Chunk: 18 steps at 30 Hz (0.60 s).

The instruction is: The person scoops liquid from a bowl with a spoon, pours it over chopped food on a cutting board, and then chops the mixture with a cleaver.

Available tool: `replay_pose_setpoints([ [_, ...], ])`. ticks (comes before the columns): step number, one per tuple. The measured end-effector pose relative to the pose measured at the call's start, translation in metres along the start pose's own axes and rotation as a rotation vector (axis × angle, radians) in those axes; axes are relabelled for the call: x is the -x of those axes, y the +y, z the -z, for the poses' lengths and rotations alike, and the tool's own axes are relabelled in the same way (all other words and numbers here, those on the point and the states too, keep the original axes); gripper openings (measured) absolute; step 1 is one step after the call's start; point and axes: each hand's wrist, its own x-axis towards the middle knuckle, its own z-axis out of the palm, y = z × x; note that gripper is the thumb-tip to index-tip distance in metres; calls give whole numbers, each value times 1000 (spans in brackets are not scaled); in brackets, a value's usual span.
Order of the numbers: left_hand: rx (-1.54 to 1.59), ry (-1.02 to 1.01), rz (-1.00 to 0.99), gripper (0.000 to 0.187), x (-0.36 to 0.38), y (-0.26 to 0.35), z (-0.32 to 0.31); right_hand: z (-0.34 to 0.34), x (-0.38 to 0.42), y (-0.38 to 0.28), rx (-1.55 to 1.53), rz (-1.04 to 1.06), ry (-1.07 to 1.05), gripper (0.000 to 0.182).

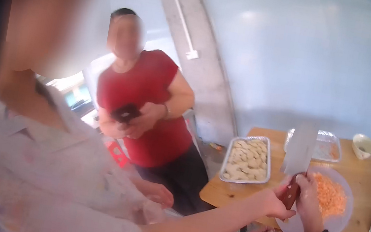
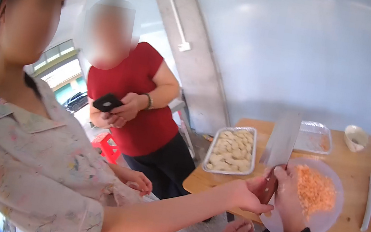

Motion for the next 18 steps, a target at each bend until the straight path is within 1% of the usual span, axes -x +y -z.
replay_pose_setpoints([
  [1, -75, 47, -81, 16, -7, -8, 1, 2, 5, -23, 66, -38, 34, 20],
  [2, -148, 71, -147, 16, -7, -13, -7, 18, 5, -35, 183, 16, 30, 19],
  [3, -255, 113, -177, 15, -3, 9, -19, 39, 9, -51, 310, 58, 46, 19],
  [4, -360, 138, -202, 14, -1, 32, -21, 57, 14, -74, 513, 77, 80, 19],
  [5, -425, 129, -171, 11, -5, 31, -19, 70, 22, -94, 718, 69, 109, 20],
  [6, -382, 163, -225, 9, -10, 19, -18, 86, 32, -105, 844, 86, 177, 20],
  [7, -461, 171, -300, 8, -19, 10, -15, 98, 36, -115, 971, 113, 215, 20],
  [8, -543, 193, -383, 8, -24, 3, -13, 111, 44, -120, 996, 81, 258, 20],
  [10, -585, 210, -354, 10, -34, 3, -21, 125, 55, -124, 1248, 22, 207, 22],
  [11, -578, 199, -333, 10, -41, 1, -25, 120, 60, -128, 1226, -77, 185, 25],
  [12, -603, 183, -438, 9, -48, -2, -27, 123, 62, -125, 1226, -101, 191, 25],
  [13, -629, 169, -546, 9, -53, -4, -29, 128, 61, -121, 1320, -73, 137, 30],
  [14, -640, 167, -534, 9, -55, -4, -35, 137, 62, -118, 1404, -34, 77, 36],
  [15, -669, 128, -550, 9, -58, -3, -38, 143, 61, -110, 1400, -43, 76, 36],
  [17, -704, 93, -557, 9, -62, -4, -40, 151, 58, -92, 1485, 358, -37, 43],
  [18, -727, 89, -570, 9, -65, -6, -40, 148, 57, -90, 1483, 353, -40, 43],
])
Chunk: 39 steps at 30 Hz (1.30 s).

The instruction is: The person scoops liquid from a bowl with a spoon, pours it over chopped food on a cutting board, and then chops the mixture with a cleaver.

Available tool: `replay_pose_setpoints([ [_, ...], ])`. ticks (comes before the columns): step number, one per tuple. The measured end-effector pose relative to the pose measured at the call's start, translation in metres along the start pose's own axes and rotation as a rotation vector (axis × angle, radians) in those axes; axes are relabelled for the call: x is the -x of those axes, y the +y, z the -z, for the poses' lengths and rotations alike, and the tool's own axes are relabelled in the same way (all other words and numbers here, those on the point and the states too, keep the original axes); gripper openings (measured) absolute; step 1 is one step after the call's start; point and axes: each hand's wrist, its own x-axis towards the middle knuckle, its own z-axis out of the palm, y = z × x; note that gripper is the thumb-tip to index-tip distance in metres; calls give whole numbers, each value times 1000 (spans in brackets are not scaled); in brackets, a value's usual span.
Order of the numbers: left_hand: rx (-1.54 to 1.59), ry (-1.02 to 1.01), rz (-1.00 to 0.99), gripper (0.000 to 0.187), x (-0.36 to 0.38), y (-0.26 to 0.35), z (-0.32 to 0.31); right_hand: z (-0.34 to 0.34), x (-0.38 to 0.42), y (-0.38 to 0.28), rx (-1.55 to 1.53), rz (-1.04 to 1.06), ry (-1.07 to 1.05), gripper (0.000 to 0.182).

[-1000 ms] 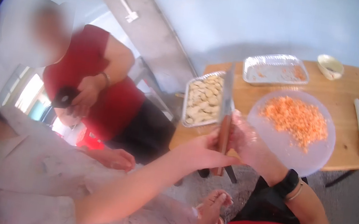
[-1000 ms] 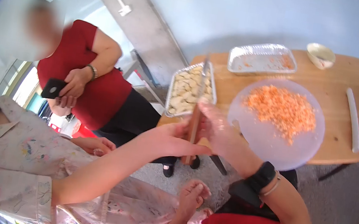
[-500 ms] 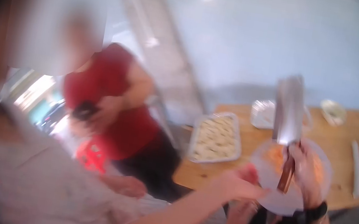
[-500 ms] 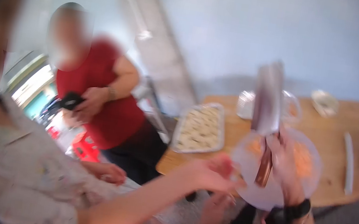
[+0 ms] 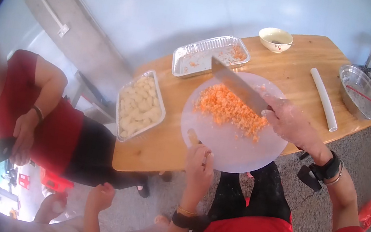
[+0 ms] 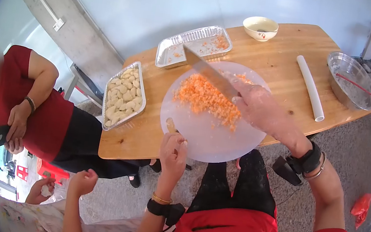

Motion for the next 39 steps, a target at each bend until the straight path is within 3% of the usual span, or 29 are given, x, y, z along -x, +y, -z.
replay_pose_setpoints([
  [2, -18, 1, -17, 9, -1, -5, -2, -2, -1, -7, 22, -138, -244, 45],
  [5, 3, -37, 60, 10, -3, -18, 7, -21, -6, -15, 19, -139, -353, 45],
  [8, -101, 40, -94, 10, -6, -28, 8, -15, -15, -18, 66, -151, -428, 47],
  [11, -78, 35, 50, 11, -10, -36, 11, -20, -16, -11, -22, -63, -324, 48],
  [14, -150, 39, -12, 10, -16, -38, 15, -33, -13, -8, 16, -62, -436, 48],
  [19, -252, 22, -106, 12, -17, -39, 14, -29, -16, -21, -39, -78, -442, 47],
  [26, -186, 37, -99, 10, -23, -43, 17, -25, -21, -27, -85, -173, -494, 45],
  [28, -83, -14, 53, 11, -26, -48, 19, -31, -16, -23, -48, -131, -485, 44],
  [39, -211, 28, -14, 14, -27, -47, 17, -11, -13, -23, -11, -176, -534, 44],
])
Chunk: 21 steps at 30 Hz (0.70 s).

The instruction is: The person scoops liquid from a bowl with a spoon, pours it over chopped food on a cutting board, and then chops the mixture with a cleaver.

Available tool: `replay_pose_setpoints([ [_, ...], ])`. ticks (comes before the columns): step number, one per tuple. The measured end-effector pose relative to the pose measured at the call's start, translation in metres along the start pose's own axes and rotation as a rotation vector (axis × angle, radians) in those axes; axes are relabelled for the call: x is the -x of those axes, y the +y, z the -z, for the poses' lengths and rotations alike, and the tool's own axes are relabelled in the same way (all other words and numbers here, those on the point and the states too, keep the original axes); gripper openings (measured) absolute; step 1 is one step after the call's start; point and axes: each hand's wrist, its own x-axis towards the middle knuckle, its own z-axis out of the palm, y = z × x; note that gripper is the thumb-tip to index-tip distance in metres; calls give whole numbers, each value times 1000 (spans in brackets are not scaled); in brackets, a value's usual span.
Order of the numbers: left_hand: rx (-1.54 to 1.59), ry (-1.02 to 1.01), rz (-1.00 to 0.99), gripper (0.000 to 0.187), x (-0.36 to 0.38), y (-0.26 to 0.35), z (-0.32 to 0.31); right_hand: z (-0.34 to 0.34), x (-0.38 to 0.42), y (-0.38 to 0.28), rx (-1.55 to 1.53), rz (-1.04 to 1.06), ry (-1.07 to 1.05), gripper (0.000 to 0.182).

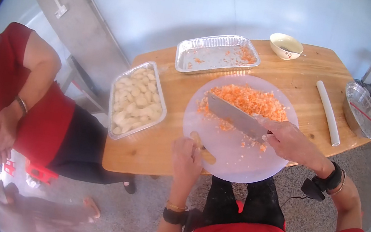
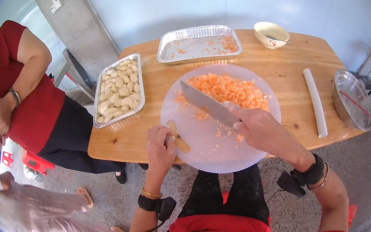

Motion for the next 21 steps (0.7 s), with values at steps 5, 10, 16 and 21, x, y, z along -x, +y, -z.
replay_pose_setpoints([
  [5, -4, -7, 3, 14, 1, -2, -2, 4, 5, 3, 53, -79, -46, 48],
  [10, -21, 37, -13, 17, 0, 0, -2, 4, 14, 5, 52, -19, 42, 48],
  [16, -54, 34, -30, 16, 0, 2, -1, 4, 19, 1, 33, -10, 34, 47],
  [21, -61, 34, -15, 16, -1, 1, -2, 2, 14, -2, 18, -50, -19, 46],
])
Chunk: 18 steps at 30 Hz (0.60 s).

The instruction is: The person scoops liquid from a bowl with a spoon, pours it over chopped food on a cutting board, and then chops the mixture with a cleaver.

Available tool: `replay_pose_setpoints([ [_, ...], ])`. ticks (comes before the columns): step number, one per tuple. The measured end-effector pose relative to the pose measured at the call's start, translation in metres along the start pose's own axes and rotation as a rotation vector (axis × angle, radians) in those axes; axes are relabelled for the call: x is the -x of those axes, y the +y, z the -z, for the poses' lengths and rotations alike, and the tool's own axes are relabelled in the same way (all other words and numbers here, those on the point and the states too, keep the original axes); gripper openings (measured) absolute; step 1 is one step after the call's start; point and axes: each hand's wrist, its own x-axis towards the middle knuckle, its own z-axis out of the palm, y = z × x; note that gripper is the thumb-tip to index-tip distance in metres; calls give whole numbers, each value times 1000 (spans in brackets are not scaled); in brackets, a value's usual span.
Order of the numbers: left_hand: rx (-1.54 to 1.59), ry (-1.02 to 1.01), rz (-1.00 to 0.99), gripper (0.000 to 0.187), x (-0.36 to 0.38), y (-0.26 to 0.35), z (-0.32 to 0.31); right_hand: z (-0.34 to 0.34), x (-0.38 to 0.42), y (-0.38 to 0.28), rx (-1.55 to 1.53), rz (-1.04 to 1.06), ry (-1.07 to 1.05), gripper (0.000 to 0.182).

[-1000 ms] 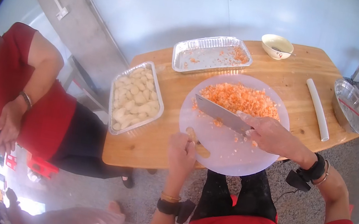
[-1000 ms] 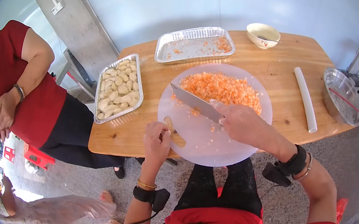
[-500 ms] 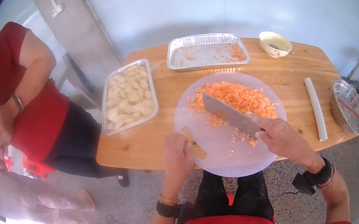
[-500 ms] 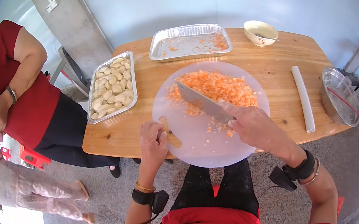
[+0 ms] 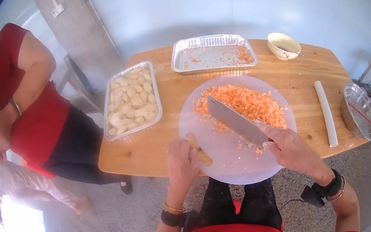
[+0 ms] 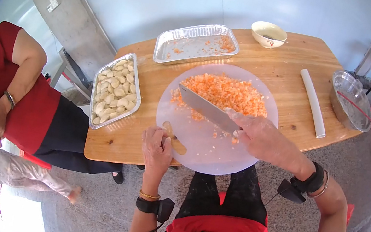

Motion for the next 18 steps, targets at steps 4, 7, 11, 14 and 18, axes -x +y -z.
replay_pose_setpoints([
  [4, -1, 6, -13, 15, 0, -2, -2, -5, -3, -2, -47, 89, 16, 45],
  [7, 3, -12, -12, 13, -1, -1, 0, -13, -4, 1, -16, 139, 55, 44],
  [11, 3, -18, -10, 12, -2, 1, 1, -2, -2, -13, -1, 70, -57, 44],
  [14, 2, -27, 2, 11, -2, 1, 2, -15, -2, 0, -48, 188, 104, 44],
  [18, 12, -30, 3, 11, -2, 2, 2, -7, 1, -4, -37, 122, 29, 45],
])
